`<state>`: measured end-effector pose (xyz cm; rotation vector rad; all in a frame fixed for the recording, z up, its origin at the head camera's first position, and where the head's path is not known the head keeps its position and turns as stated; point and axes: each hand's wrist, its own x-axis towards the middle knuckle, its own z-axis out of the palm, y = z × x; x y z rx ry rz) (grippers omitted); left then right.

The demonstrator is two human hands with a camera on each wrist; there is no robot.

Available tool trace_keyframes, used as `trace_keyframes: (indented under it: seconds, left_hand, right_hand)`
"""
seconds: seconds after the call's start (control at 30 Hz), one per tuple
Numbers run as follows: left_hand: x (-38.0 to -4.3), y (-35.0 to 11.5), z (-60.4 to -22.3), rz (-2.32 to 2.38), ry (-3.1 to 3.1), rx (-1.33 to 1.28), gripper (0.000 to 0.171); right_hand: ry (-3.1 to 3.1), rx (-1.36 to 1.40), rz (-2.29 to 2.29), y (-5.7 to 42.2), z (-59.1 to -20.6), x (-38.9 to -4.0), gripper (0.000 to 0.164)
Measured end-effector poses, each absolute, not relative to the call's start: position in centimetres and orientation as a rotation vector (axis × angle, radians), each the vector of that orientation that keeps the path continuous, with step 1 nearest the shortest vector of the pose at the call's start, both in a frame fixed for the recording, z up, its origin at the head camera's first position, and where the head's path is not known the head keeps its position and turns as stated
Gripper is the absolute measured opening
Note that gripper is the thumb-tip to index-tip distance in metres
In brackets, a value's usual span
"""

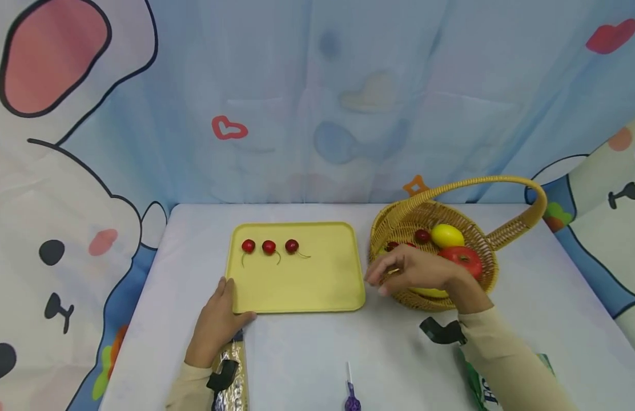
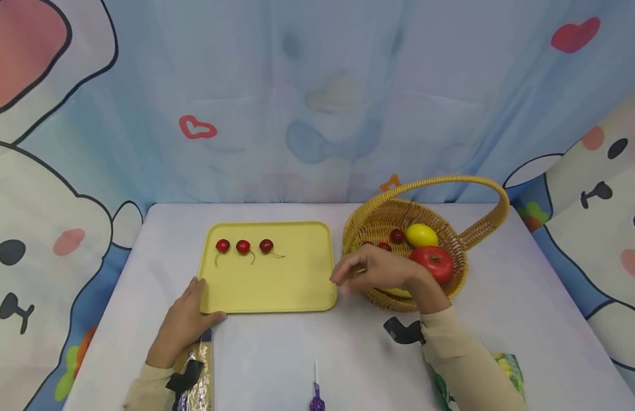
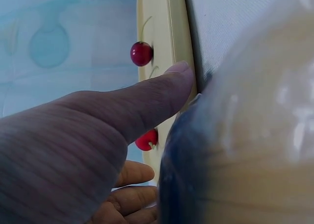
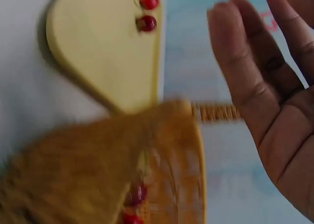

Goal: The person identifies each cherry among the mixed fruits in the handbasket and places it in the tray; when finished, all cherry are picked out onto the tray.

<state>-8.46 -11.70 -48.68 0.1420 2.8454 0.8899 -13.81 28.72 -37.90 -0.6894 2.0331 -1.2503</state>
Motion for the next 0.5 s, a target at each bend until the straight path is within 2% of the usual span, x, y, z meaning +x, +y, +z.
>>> trace_keyframes:
  seconds: [0.13,0.37,0.5]
  left_hand:
    - [-8.7,-12.0,-48.2,0.903,2.837,0.133,0.093]
    - [-8.6,-11.9,-48.3,0.907,2.797,0.085,0.095]
    - [-8.5,-11.7,-48.5,0.904,2.791,0.081,0.096]
  right_hand:
    - [2.029,-0.560,-1.285,32.2,-36.9,-15.4,0.027]
    - [2.234,-0.035,-1.323,35.4,-38.3,-18.9,0.050]
    - [2.250,0.042,-1.314,36.3,-40.5,-20.0,0.048]
